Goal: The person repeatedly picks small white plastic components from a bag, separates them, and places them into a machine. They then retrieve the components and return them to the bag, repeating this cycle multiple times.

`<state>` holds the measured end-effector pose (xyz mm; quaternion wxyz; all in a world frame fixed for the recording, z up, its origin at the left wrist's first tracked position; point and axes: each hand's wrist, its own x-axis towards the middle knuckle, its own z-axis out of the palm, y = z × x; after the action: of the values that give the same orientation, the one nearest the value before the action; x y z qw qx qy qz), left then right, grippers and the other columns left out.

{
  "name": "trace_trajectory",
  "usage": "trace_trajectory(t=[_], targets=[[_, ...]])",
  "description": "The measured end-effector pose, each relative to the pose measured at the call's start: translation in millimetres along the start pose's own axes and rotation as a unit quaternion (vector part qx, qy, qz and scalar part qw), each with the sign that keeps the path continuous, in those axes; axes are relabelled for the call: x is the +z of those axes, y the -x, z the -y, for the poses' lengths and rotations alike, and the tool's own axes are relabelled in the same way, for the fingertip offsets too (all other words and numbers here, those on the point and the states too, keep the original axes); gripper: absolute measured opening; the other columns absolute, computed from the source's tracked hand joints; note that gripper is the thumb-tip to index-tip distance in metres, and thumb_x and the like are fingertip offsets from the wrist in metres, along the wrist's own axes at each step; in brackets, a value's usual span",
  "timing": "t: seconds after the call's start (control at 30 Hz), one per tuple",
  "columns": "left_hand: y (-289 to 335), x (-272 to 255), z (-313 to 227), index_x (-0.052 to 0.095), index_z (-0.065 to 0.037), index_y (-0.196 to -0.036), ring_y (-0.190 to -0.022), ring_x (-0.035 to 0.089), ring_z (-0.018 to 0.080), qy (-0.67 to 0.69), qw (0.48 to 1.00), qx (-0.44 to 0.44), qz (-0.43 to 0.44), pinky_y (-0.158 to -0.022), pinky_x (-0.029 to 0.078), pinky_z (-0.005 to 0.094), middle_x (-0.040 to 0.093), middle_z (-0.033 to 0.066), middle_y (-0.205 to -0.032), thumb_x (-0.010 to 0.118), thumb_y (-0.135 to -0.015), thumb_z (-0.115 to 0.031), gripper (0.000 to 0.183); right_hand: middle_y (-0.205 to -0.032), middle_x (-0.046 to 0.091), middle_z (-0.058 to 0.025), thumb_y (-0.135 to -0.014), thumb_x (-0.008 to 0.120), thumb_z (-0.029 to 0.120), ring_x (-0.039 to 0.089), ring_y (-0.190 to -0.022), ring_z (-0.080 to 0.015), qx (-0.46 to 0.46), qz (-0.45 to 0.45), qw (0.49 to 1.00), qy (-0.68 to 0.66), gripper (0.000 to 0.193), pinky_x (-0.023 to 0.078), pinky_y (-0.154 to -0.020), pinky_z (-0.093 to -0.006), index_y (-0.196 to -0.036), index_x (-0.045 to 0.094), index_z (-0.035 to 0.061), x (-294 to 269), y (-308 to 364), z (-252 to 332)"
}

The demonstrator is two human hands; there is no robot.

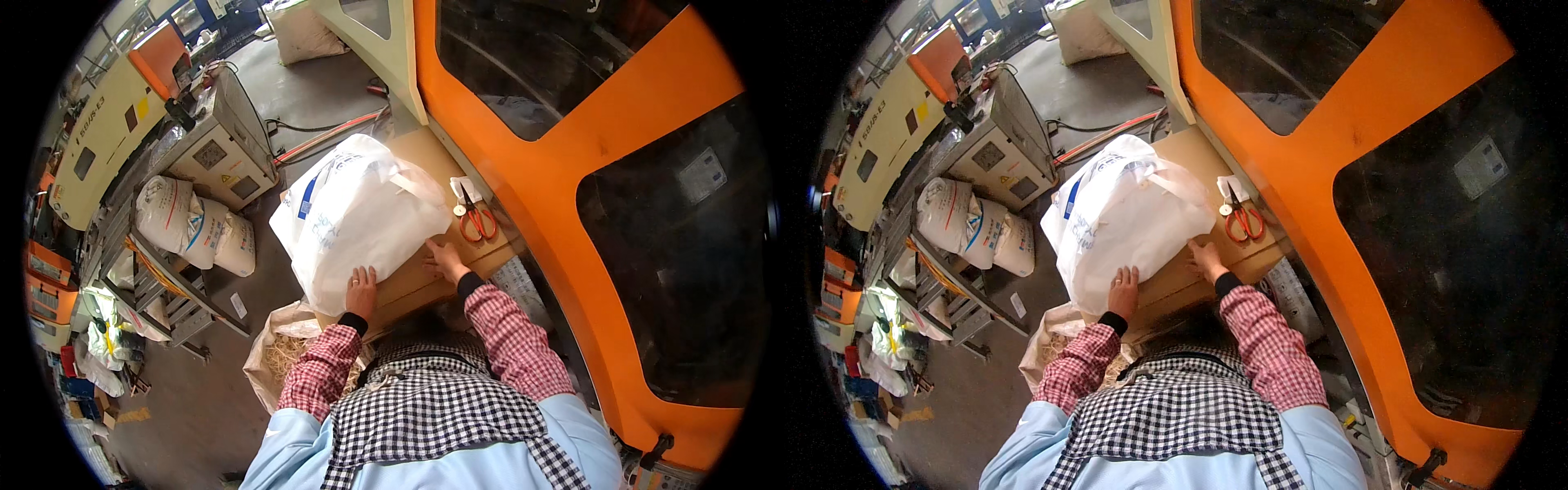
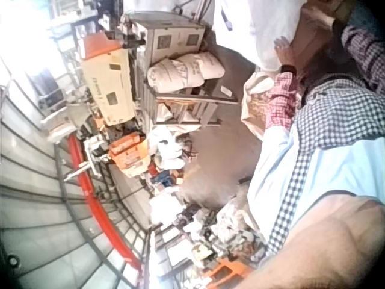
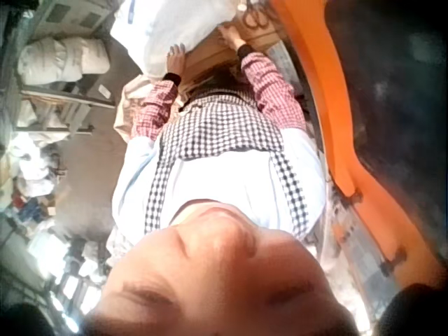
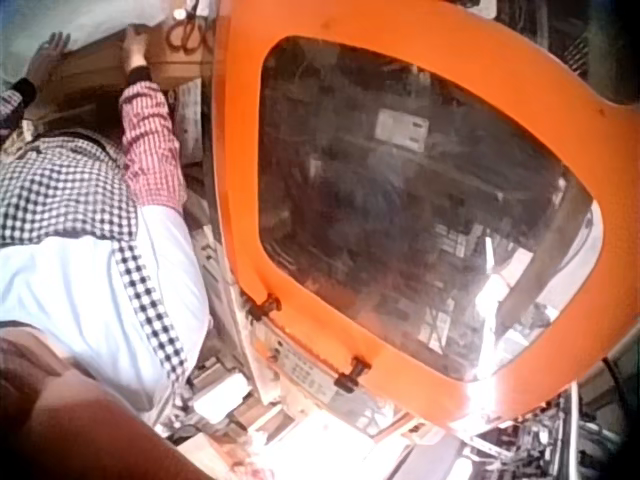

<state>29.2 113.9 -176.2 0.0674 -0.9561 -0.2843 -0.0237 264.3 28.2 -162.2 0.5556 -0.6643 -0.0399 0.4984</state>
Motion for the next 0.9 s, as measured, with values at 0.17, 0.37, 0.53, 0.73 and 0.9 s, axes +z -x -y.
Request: trace_trajectory(t=[0.17,0.37,0.53,0.73,0.9], targets=[[3.2,-18.0,4.5,0.050,0.000,-0.115,-0.113,0.052,0.0289,0.183,0.982,0.031,0.021,-0.097,0.039,0.0377,0.056,0.0175,-0.116,0.048,-0.081,-0.007,0.035,-0.106,0.055,-0.0223,-0.077,0.069,0.022,0.057,-0.095,-0.0353,-0.177,-0.154,0.961,0.148,0.058,0.049,-0.077,-0.0428,-0.116,0.038,-0.0082,15.9,-30.0,-3.0],[14.1,-41.7,3.9,0.048,-0.003,-0.121,-0.111,0.053,0.0279,0.148,0.980,0.076,0.105,-0.095,0.040,0.0410,0.057,0.0154,-0.116,0.048,-0.083,-0.007,0.038,-0.094,0.052,-0.0298,-0.069,0.062,0.003,0.052,-0.093,-0.0457,-0.321,-0.254,0.864,0.294,0.040,0.042,-0.077,-0.0493,-0.099,0.038,-0.0063,29.7,4.9,-24.6],[-9.2,-53.2,14.2,0.040,-0.004,-0.132,-0.113,0.052,0.0284,0.314,0.944,-0.101,-0.011,-0.097,0.037,0.0432,0.053,0.0190,-0.121,0.054,-0.087,-0.020,0.050,-0.088,0.056,-0.0304,-0.072,0.062,0.004,0.055,-0.086,-0.0476,-0.273,-0.234,0.874,0.327,0.044,0.042,-0.074,-0.0528,-0.106,0.035,-0.0047,20.2,19.2,-30.8],[-74.2,-131.6,54.3,0.026,0.009,-0.137,-0.134,0.028,0.0291,0.588,0.757,-0.256,-0.123,-0.107,0.025,0.0332,0.033,0.0252,-0.140,0.057,-0.088,-0.040,0.076,-0.092,0.056,-0.0318,-0.073,0.062,0.007,0.054,-0.089,-0.0482,-0.273,-0.217,0.871,0.346,0.049,0.043,-0.076,-0.0531,-0.112,0.035,-0.0048,12.6,8.9,-41.6],[-90.3,-142.2,59.3,0.038,0.011,-0.127,-0.119,0.045,0.0293,0.498,0.820,-0.268,-0.091,-0.099,0.032,0.0333,0.044,0.0231,-0.131,0.048,-0.093,-0.041,0.063,-0.092,0.057,-0.0311,-0.075,0.061,0.009,0.056,-0.086,-0.0455,-0.282,-0.209,0.849,0.394,0.052,0.045,-0.074,-0.0513,-0.117,0.034,-0.0063,9.3,0.6,-45.8]])
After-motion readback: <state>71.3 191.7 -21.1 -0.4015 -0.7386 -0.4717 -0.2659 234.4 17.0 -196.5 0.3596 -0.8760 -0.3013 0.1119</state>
